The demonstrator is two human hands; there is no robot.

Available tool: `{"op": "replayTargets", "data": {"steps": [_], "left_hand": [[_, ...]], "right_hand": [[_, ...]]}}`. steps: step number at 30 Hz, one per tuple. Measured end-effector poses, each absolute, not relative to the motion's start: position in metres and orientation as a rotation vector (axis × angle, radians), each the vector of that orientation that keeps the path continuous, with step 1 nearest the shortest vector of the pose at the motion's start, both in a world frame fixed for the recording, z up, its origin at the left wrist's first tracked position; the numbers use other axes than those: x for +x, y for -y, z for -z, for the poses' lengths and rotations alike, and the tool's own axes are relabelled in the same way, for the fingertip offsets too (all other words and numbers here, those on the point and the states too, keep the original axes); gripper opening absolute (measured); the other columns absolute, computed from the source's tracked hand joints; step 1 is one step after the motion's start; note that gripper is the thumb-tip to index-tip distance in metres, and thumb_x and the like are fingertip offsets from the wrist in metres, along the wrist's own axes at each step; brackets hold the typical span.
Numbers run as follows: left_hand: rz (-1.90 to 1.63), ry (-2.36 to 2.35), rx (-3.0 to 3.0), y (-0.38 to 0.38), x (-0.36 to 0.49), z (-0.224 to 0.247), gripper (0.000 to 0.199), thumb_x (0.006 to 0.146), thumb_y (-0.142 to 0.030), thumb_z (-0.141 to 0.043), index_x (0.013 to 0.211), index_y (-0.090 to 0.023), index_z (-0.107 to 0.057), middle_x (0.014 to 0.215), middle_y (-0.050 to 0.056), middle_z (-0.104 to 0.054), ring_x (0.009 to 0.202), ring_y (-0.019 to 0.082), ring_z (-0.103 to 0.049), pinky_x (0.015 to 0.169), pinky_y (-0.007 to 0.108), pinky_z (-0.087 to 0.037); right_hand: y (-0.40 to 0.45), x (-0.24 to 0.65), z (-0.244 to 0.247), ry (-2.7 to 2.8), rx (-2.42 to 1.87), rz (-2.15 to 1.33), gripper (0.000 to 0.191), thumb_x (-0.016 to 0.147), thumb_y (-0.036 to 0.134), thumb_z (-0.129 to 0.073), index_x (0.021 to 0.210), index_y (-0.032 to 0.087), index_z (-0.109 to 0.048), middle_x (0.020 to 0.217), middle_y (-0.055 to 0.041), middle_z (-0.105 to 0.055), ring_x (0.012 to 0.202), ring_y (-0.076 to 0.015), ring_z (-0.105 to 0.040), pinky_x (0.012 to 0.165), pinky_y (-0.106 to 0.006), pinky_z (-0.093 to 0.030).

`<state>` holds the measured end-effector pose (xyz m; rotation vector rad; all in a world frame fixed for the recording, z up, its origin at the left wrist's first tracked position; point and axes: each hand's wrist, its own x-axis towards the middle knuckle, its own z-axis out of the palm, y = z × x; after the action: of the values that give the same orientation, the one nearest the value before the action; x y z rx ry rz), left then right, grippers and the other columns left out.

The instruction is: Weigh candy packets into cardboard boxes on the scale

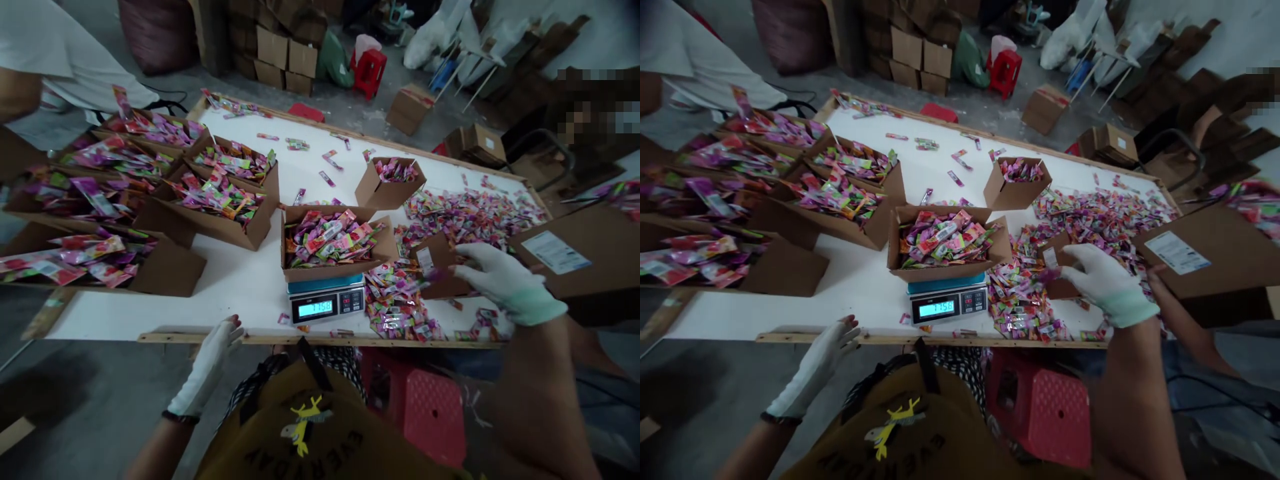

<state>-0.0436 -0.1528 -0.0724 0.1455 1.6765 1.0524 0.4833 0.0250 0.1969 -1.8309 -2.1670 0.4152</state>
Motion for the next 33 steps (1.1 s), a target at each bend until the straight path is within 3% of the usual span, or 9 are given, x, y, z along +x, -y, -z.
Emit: {"op": "replayTargets", "data": {"steps": [5,11,17,21,24,28,33], "left_hand": [[-1.046,-1.616,0.181,0.142,-0.031,0.066,0.067,0.071,-0.058,-0.076,0.124,-0.018,-0.066,0.144,0.020,-0.066,0.124,0.037,-0.068,0.113,0.054,-0.048],[-1.058,-1.581,0.280,0.139,-0.023,0.057,0.075,0.068,-0.067,-0.080,0.123,-0.019,-0.067,0.152,0.020,-0.061,0.134,0.041,-0.063,0.115,0.056,-0.046],[-1.042,-1.640,0.204,0.158,-0.026,0.060,0.080,0.064,-0.067,-0.080,0.126,-0.018,-0.066,0.149,0.022,-0.063,0.137,0.042,-0.062,0.115,0.055,-0.046],[-1.037,-1.627,0.239,0.164,-0.023,0.055,0.076,0.067,-0.067,-0.078,0.125,-0.018,-0.068,0.154,0.023,-0.060,0.144,0.044,-0.056,0.120,0.057,-0.042],[-1.019,-1.636,0.214,0.160,-0.020,0.051,0.077,0.068,-0.066,-0.077,0.127,-0.018,-0.065,0.155,0.024,-0.059,0.143,0.044,-0.056,0.120,0.058,-0.041],[-1.008,-1.636,0.218,0.153,-0.021,0.060,0.080,0.070,-0.069,-0.075,0.130,-0.017,-0.064,0.156,0.024,-0.058,0.142,0.045,-0.057,0.119,0.059,-0.042],[-0.969,-1.627,0.262,0.145,-0.019,0.071,0.078,0.069,-0.067,-0.078,0.128,-0.018,-0.064,0.157,0.023,-0.057,0.141,0.044,-0.058,0.117,0.056,-0.044]], "right_hand": [[-0.040,0.438,-0.181,2.109,-1.660,-0.318,0.037,0.090,0.042,-0.068,0.118,0.019,-0.075,0.111,-0.0136,-0.076,0.092,-0.0290,-0.073,0.087,-0.045,-0.061],[-0.085,0.367,-0.166,2.137,-1.410,-0.307,0.032,0.092,0.033,-0.063,0.118,0.018,-0.073,0.121,-0.0161,-0.073,0.114,-0.0330,-0.070,0.104,-0.053,-0.057],[-0.110,0.340,-0.145,2.236,-1.441,-0.288,0.032,0.092,0.027,-0.063,0.120,0.015,-0.074,0.128,-0.0184,-0.070,0.116,-0.0307,-0.068,0.108,-0.047,-0.053],[-0.117,0.318,-0.130,2.313,-1.656,-0.321,0.016,0.088,0.020,-0.064,0.098,0.016,-0.076,0.118,-0.0172,-0.072,0.107,-0.0283,-0.067,0.102,-0.043,-0.054],[-0.111,0.322,-0.139,2.356,-1.599,-0.356,0.015,0.089,0.018,-0.058,0.088,0.018,-0.073,0.109,-0.0152,-0.075,0.104,-0.0268,-0.067,0.100,-0.040,-0.054],[-0.083,0.379,-0.178,2.213,-1.605,-0.355,0.019,0.089,0.031,-0.055,0.089,0.023,-0.072,0.094,-0.0096,-0.079,0.092,-0.0271,-0.070,0.090,-0.041,-0.055],[-0.038,0.470,-0.212,1.964,-1.988,-0.163,0.024,0.078,0.049,-0.060,0.080,0.027,-0.068,0.076,-0.0098,-0.074,0.072,-0.0298,-0.067,0.068,-0.042,-0.048]]}}
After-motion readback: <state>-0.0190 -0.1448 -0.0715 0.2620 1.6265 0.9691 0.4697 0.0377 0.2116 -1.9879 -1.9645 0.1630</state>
